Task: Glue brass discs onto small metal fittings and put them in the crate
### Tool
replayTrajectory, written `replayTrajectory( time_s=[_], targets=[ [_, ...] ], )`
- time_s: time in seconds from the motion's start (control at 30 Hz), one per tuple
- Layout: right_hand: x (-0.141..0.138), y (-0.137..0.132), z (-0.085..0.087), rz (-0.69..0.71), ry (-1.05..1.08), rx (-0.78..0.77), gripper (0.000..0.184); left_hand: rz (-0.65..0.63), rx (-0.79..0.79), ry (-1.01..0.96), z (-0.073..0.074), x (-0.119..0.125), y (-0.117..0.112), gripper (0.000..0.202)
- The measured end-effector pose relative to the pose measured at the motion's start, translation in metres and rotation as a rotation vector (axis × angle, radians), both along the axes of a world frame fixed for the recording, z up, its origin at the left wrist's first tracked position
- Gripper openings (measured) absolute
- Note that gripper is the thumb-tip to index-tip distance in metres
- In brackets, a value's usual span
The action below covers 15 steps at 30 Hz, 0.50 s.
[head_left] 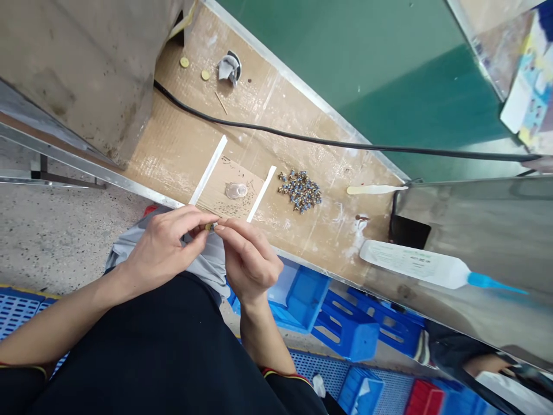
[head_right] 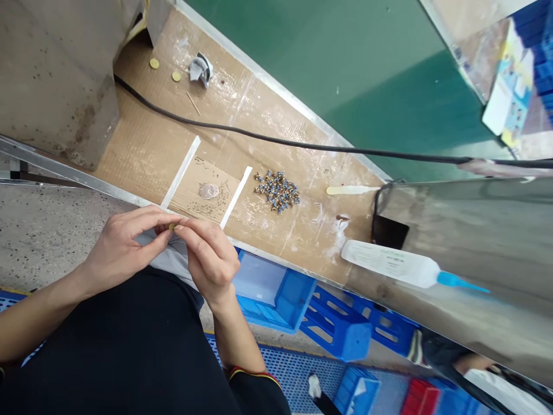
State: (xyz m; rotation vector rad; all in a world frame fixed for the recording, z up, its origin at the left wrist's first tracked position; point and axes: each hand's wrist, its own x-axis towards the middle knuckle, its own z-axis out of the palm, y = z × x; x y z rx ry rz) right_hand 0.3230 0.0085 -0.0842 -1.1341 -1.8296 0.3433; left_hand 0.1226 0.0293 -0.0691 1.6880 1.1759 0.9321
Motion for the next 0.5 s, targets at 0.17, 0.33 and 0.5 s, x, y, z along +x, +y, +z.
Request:
replayTrajectory(
  time_s=[0.17, 0.33, 0.5],
  targets=[
    [0.0022, -0.0040, -0.0044, 0.003, -0.062, 0.059, 0.052, -0.024, 0.063, 0.053, 0.0052, -0.0001, -0.0005, 0.031],
    [0.0003, -0.0080, -0.0082, -0.037, -0.042, 0.069, 0.052, -0.022, 0.045, -0.002, 0.0037, 0.0018, 0.0011, 0.031],
    [-0.0004, -0.0086, -0.0081, -0.086, 0.020, 0.036, 0.048, -0.025, 0.042, -0.042, 0.0012, 0.0027, 0.0018, 0.030]
  ],
)
